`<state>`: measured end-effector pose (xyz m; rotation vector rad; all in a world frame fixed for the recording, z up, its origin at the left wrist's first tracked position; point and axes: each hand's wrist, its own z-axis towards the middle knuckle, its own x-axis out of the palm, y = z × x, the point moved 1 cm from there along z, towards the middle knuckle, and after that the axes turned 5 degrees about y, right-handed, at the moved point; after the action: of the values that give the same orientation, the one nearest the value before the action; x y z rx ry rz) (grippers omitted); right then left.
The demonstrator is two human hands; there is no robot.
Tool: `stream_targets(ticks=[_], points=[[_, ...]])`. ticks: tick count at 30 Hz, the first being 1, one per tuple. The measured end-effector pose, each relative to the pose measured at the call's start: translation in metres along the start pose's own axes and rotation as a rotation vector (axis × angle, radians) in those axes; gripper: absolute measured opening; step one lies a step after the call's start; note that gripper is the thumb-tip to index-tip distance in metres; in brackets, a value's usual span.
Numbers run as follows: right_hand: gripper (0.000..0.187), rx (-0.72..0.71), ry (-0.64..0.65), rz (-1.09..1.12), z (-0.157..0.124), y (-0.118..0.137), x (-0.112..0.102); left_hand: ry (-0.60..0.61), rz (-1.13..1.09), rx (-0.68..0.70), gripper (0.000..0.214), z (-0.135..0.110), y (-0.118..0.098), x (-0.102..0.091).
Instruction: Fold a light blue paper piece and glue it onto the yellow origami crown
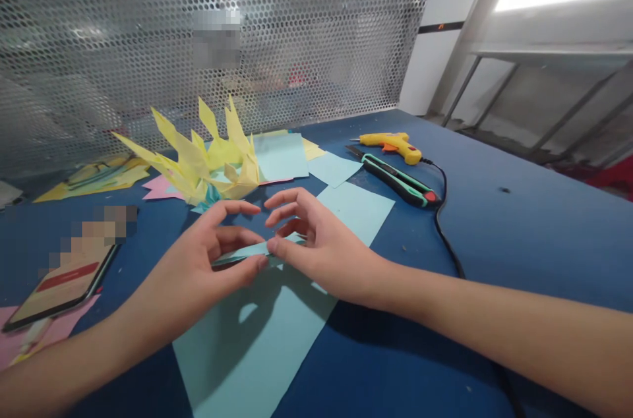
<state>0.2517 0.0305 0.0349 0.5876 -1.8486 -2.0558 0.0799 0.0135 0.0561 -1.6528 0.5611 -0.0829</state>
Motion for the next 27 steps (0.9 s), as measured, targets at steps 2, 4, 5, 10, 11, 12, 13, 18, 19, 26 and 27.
stream_targets(ticks=[2,4,5,10,11,12,13,18,19,26,27], points=[[0.035,0.034,0.0,-0.018,0.001,0.0,-0.002,-0.031,0.141,0.082,0.035,0.0,-0.001,-0.002],[0.03,0.107,0.039,-0.065,0.002,0.0,-0.002,-0.058,0.321,0.204,0.035,-0.001,-0.002,-0.004],[0.026,0.144,0.055,-0.104,0.002,0.001,-0.002,-0.071,0.403,0.263,0.036,-0.001,-0.002,-0.005],[0.028,0.236,0.019,-0.193,0.001,0.004,-0.004,-0.15,0.578,0.418,0.041,-0.005,0.0,-0.006],[0.029,0.233,0.011,-0.156,0.001,0.004,-0.004,-0.148,0.57,0.422,0.043,-0.006,-0.001,-0.006],[0.03,0.226,0.0,-0.117,0.002,0.003,-0.004,-0.141,0.543,0.414,0.046,-0.007,-0.001,-0.006],[0.03,0.215,-0.022,-0.082,0.002,0.003,-0.005,-0.127,0.492,0.394,0.051,-0.007,-0.001,-0.005],[0.028,0.124,-0.128,0.024,0.001,0.004,-0.006,-0.112,-0.038,0.192,0.068,-0.002,-0.007,-0.003],[0.027,0.114,-0.115,0.041,0.001,0.004,-0.006,-0.116,-0.121,0.151,0.065,-0.001,-0.009,-0.003],[0.027,0.167,-0.017,0.132,0.002,0.002,-0.001,-0.123,-0.298,0.087,0.05,0.006,-0.002,-0.008],[0.026,0.179,-0.015,0.138,0.002,0.001,-0.001,-0.109,-0.307,0.074,0.05,0.006,0.0,-0.008]])
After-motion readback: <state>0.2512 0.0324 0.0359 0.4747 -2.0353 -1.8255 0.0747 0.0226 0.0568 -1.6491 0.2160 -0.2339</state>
